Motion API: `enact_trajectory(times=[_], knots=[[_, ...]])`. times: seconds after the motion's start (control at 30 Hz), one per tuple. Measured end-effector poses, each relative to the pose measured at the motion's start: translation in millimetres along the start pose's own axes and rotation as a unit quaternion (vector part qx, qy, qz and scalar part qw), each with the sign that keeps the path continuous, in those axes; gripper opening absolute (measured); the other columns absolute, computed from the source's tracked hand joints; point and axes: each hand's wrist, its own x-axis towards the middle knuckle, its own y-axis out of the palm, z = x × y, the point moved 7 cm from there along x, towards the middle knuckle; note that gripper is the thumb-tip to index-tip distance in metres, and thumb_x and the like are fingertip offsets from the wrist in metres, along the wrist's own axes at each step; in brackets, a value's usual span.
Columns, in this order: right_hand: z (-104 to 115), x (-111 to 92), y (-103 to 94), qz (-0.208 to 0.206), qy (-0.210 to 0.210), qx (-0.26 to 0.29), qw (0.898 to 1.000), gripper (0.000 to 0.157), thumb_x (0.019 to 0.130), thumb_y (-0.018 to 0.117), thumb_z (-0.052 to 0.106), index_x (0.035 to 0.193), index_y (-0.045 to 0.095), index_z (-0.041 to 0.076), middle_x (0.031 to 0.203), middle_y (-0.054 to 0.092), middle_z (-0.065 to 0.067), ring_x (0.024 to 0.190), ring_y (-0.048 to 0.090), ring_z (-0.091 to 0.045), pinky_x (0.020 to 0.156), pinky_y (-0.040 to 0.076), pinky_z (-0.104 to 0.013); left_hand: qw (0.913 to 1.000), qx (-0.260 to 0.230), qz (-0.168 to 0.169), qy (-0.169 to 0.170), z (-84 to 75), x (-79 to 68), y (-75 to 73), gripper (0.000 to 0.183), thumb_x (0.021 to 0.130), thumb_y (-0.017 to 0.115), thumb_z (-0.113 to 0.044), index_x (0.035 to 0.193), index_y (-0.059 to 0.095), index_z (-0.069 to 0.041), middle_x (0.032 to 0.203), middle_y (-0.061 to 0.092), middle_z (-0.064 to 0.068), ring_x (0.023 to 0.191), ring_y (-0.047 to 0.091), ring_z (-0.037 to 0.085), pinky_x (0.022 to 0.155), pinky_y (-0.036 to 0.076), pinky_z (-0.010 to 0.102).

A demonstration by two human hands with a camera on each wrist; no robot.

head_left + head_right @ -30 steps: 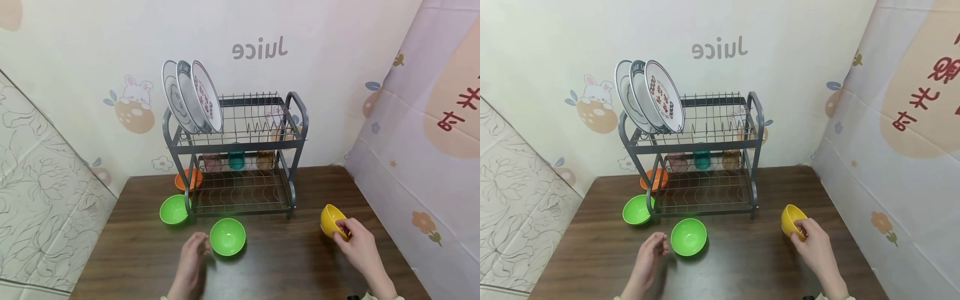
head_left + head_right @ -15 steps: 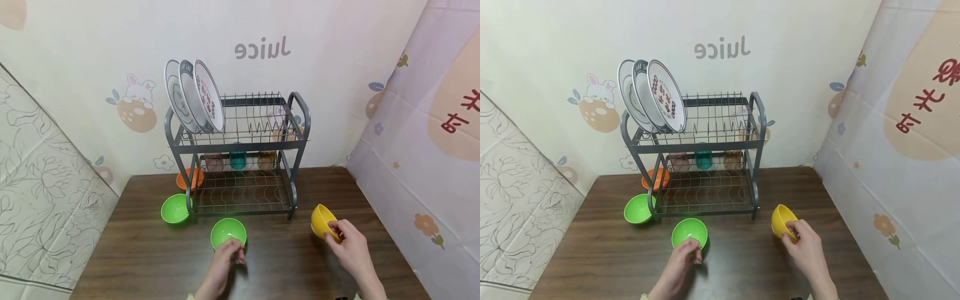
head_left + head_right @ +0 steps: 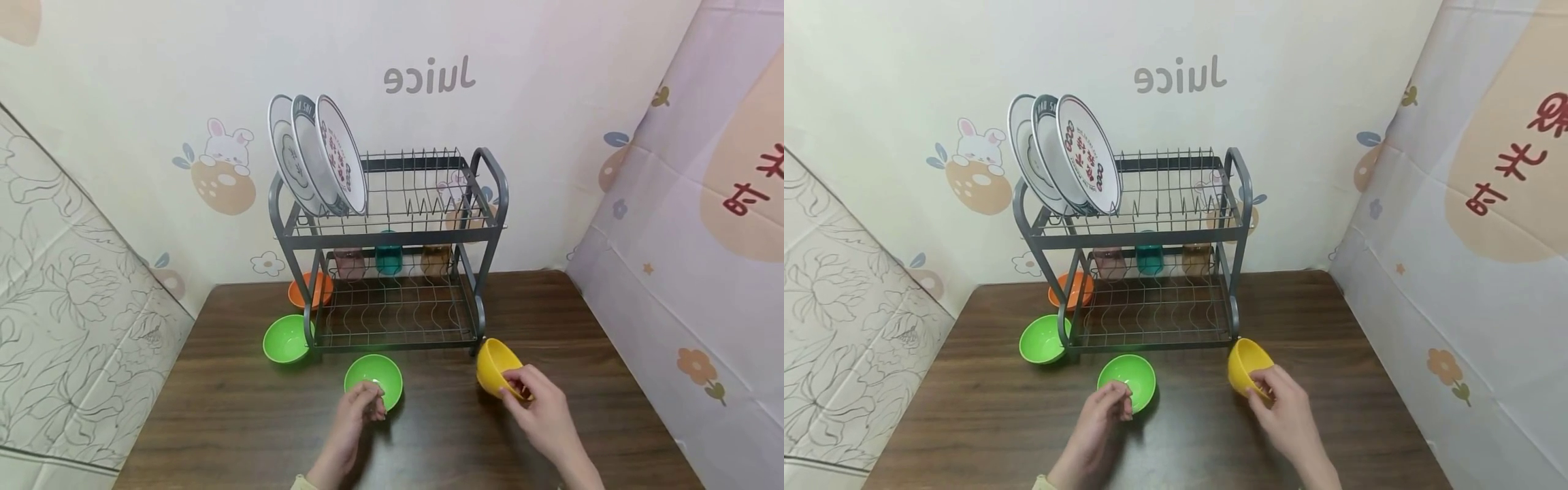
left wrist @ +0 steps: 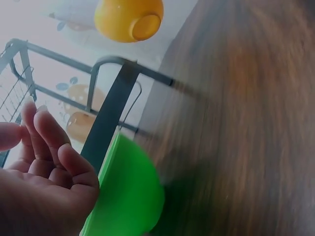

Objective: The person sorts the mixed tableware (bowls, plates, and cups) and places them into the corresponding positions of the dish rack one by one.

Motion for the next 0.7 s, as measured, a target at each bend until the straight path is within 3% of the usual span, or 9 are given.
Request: enact_trajectory(times=[0.17, 0.23, 0.3, 0.37, 0.47, 0.53, 0.6, 0.7], knots=[[25.3, -7.5, 21.9, 0.039, -0.042, 0.044, 0.997, 0.038, 0.072, 0.083, -0.01, 0.097, 0.069, 0.015, 0.09, 0.059, 0.01, 0.076, 0.054, -0.006, 0.068, 0.044, -0.012, 0.998, 0.036, -0.045, 0.028, -9.3, -1.5, -9.8, 0.02, 0.1, 0.054, -0.015, 0.097, 0.061, 0.004, 0.08, 0.062, 0.007, 0.071, 0.058, 0.016, 0.072, 0.048, 0.029], [33.3, -10.4, 28.8, 0.055, -0.049, 0.052, 0.996, 0.038, 0.074, 0.082, -0.008, 0.098, 0.07, 0.018, 0.093, 0.059, 0.012, 0.079, 0.055, -0.005, 0.071, 0.046, -0.013, 0.9929, 0.078, -0.062, 0.065, -14.8, -3.1, -12.5, 0.02, 0.101, 0.055, -0.015, 0.102, 0.062, 0.005, 0.087, 0.066, 0.01, 0.077, 0.06, 0.017, 0.075, 0.048, 0.031], [39.8, -12.6, 34.5, 0.068, -0.055, 0.062, 0.994, 0.038, 0.075, 0.082, -0.007, 0.099, 0.07, 0.02, 0.095, 0.06, 0.013, 0.082, 0.056, -0.005, 0.074, 0.046, -0.013, 0.9792, 0.143, -0.077, 0.122, -22.6, -5.9, -13.7, 0.018, 0.1, 0.058, -0.013, 0.108, 0.065, 0.001, 0.096, 0.068, 0.009, 0.082, 0.061, 0.018, 0.075, 0.048, 0.032], [44.9, -14.6, 39.8, 0.083, -0.061, 0.073, 0.992, 0.039, 0.075, 0.082, -0.006, 0.101, 0.071, 0.021, 0.098, 0.061, 0.014, 0.086, 0.057, -0.006, 0.078, 0.046, -0.014, 0.9506, 0.228, -0.081, 0.194, -31.7, -10.1, -11.5, 0.018, 0.097, 0.062, -0.011, 0.113, 0.066, -0.004, 0.104, 0.069, 0.008, 0.09, 0.061, 0.019, 0.076, 0.049, 0.033], [51.1, -17.5, 47.0, 0.104, -0.071, 0.084, 0.989, 0.04, 0.077, 0.081, -0.004, 0.103, 0.071, 0.023, 0.101, 0.06, 0.015, 0.091, 0.056, -0.005, 0.081, 0.045, -0.015, 0.8863, 0.349, -0.07, 0.297, -42.6, -18.3, -1.2, 0.03, 0.092, 0.068, -0.011, 0.122, 0.065, -0.011, 0.114, 0.067, 0.004, 0.101, 0.061, 0.02, 0.079, 0.051, 0.037], [54.4, -19.5, 51.1, 0.112, -0.078, 0.095, 0.986, 0.04, 0.077, 0.081, -0.004, 0.104, 0.072, 0.024, 0.102, 0.06, 0.015, 0.093, 0.055, -0.005, 0.081, 0.045, -0.016, 0.8442, 0.405, -0.045, 0.349, -46.6, -23.1, 9.4, 0.038, 0.091, 0.071, -0.015, 0.127, 0.062, -0.013, 0.124, 0.064, 0.005, 0.112, 0.058, 0.02, 0.088, 0.05, 0.042], [59.1, -21.1, 53.9, 0.109, -0.097, 0.104, 0.984, 0.041, 0.076, 0.081, -0.006, 0.105, 0.072, 0.023, 0.103, 0.06, 0.013, 0.092, 0.054, -0.006, 0.081, 0.045, -0.016, 0.8176, 0.437, -0.012, 0.375, -47.7, -26.5, 20.2, 0.043, 0.091, 0.072, -0.022, 0.132, 0.06, -0.015, 0.133, 0.059, 0.003, 0.121, 0.054, 0.021, 0.095, 0.047, 0.044], [65.9, -22.9, 57.4, 0.103, -0.124, 0.122, 0.979, 0.041, 0.076, 0.08, -0.007, 0.105, 0.071, 0.02, 0.103, 0.06, 0.01, 0.091, 0.054, -0.008, 0.079, 0.046, -0.016, 0.7956, 0.463, 0.038, 0.389, -47.3, -29.9, 34.8, 0.046, 0.092, 0.072, -0.032, 0.132, 0.06, -0.015, 0.143, 0.052, 0.002, 0.128, 0.048, 0.02, 0.1, 0.045, 0.045]])
